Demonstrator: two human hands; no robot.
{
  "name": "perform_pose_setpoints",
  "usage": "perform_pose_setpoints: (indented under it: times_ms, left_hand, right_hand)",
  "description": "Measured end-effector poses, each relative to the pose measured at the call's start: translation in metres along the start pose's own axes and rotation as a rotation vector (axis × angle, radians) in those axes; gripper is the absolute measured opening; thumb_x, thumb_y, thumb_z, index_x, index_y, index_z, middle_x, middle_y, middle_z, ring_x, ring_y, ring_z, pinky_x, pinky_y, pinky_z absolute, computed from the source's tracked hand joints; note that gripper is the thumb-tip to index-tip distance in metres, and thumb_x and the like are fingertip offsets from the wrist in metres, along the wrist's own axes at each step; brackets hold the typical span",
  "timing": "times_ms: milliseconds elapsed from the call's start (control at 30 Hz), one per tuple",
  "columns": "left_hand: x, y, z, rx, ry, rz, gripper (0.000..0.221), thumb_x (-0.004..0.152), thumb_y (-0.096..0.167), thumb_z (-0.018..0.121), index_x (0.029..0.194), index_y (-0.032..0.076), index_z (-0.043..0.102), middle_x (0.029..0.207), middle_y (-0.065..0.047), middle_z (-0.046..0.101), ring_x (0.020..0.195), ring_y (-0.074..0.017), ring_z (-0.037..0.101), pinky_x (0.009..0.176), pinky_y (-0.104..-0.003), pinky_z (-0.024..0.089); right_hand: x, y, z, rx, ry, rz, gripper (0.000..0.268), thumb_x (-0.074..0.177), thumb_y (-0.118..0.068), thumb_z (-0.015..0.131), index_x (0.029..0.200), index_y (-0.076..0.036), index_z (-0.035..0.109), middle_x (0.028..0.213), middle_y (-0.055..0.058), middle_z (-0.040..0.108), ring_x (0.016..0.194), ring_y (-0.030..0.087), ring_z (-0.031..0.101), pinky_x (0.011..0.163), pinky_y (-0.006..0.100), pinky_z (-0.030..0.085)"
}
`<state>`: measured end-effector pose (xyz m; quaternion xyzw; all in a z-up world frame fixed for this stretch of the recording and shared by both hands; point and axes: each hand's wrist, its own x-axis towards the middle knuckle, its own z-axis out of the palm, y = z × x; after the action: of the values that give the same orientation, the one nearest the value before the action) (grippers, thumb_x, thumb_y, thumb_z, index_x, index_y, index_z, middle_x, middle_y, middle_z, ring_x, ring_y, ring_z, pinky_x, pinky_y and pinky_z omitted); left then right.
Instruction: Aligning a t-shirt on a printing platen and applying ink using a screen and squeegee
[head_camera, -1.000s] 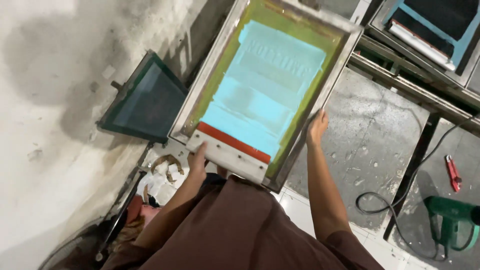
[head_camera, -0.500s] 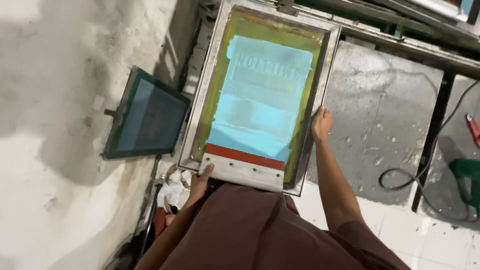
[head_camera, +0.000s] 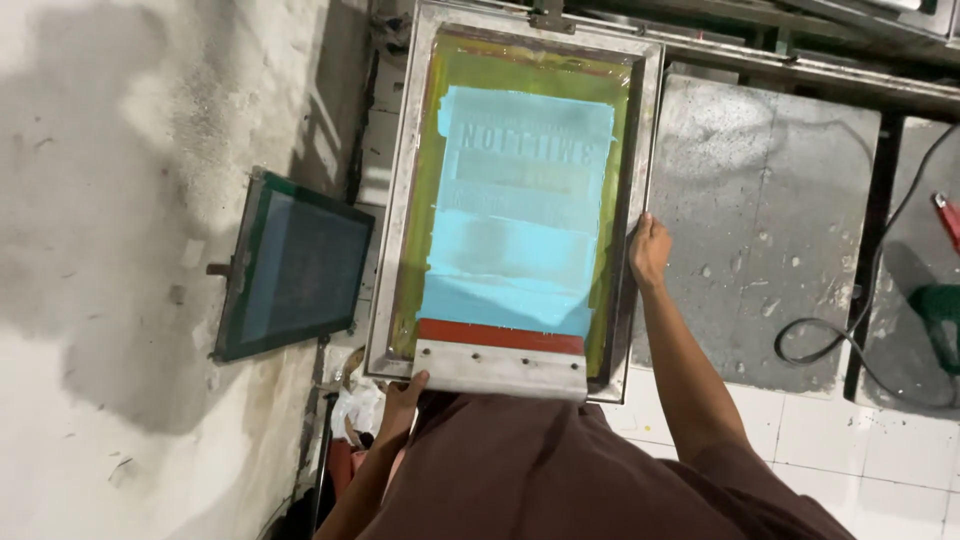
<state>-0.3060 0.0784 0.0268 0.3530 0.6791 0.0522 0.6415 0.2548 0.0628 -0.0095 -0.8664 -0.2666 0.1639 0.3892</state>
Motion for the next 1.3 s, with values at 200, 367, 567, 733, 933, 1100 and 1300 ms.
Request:
perform_pose_setpoints:
  times_ms: [200, 367, 567, 733, 933, 1100, 1300]
  left_hand:
    - [-0.012, 0.004, -0.007, -0.015, -0.029, 0.018, 0.115, 0.086, 0.064, 0.078, 0.146, -0.022, 0.032, 0.146, -0.045, 0.04, 0.139, -0.054, 0.043, 0.113, -0.061, 0.039]
    - [0.002, -0.028, -0.013, -0.152, -0.085, 0.087, 0.107, 0.09, 0.059, 0.079, 0.154, -0.015, 0.034, 0.148, -0.039, 0.043, 0.137, -0.0493, 0.045, 0.11, -0.059, 0.04]
    - [0.07, -0.104, -0.017, -0.137, -0.051, 0.127, 0.077, 0.087, 0.061, 0.083, 0.111, -0.011, 0.067, 0.109, -0.025, 0.064, 0.104, -0.0352, 0.064, 0.095, -0.051, 0.05]
    - [0.0, -0.019, -0.011, -0.26, -0.027, 0.101, 0.101, 0.087, 0.054, 0.083, 0.152, -0.008, 0.036, 0.145, -0.034, 0.046, 0.131, -0.0453, 0.052, 0.108, -0.057, 0.044]
    - [0.032, -0.052, -0.029, -0.24, 0.013, 0.089, 0.078, 0.085, 0.052, 0.088, 0.102, -0.019, 0.059, 0.1, -0.03, 0.059, 0.099, -0.0378, 0.066, 0.091, -0.054, 0.054]
    - [0.029, -0.03, -0.036, -0.223, 0.044, 0.104, 0.074, 0.085, 0.051, 0.086, 0.091, -0.018, 0.061, 0.09, -0.029, 0.058, 0.091, -0.0365, 0.066, 0.086, -0.053, 0.054]
    - [-0.004, 0.022, -0.021, -0.197, 0.058, -0.054, 0.05, 0.084, 0.041, 0.075, 0.095, -0.008, 0.074, 0.093, -0.02, 0.078, 0.084, -0.0281, 0.072, 0.073, -0.039, 0.052]
  right_hand:
    - [-0.008, 0.009, 0.0, 0.016, 0.01, -0.011, 0.058, 0.116, -0.03, 0.03, 0.095, 0.01, 0.066, 0.082, 0.029, 0.058, 0.077, 0.036, 0.054, 0.068, 0.05, 0.044]
    - [-0.028, 0.004, 0.002, -0.005, -0.029, 0.022, 0.057, 0.116, -0.031, 0.031, 0.096, 0.009, 0.066, 0.085, 0.032, 0.061, 0.076, 0.042, 0.057, 0.07, 0.052, 0.044]
    - [-0.027, 0.014, 0.013, 0.002, -0.027, 0.019, 0.054, 0.117, -0.028, 0.029, 0.09, 0.004, 0.064, 0.078, 0.018, 0.056, 0.075, 0.029, 0.052, 0.067, 0.046, 0.042]
    - [-0.028, 0.004, 0.013, 0.028, -0.034, 0.047, 0.055, 0.116, -0.03, 0.03, 0.095, 0.006, 0.066, 0.082, 0.021, 0.059, 0.077, 0.03, 0.053, 0.068, 0.047, 0.043]
    - [-0.036, -0.005, 0.017, 0.011, -0.027, 0.059, 0.058, 0.115, -0.03, 0.031, 0.097, 0.011, 0.067, 0.088, 0.034, 0.063, 0.081, 0.045, 0.059, 0.073, 0.055, 0.044]
    - [-0.036, -0.007, 0.033, -0.021, -0.026, 0.09, 0.055, 0.115, -0.031, 0.032, 0.098, 0.008, 0.068, 0.092, 0.032, 0.065, 0.086, 0.048, 0.063, 0.077, 0.056, 0.045]
    - [-0.036, -0.021, 0.031, -0.115, 0.005, 0.084, 0.053, 0.111, -0.041, 0.028, 0.08, -0.006, 0.053, 0.078, 0.013, 0.059, 0.074, 0.029, 0.053, 0.068, 0.046, 0.039]
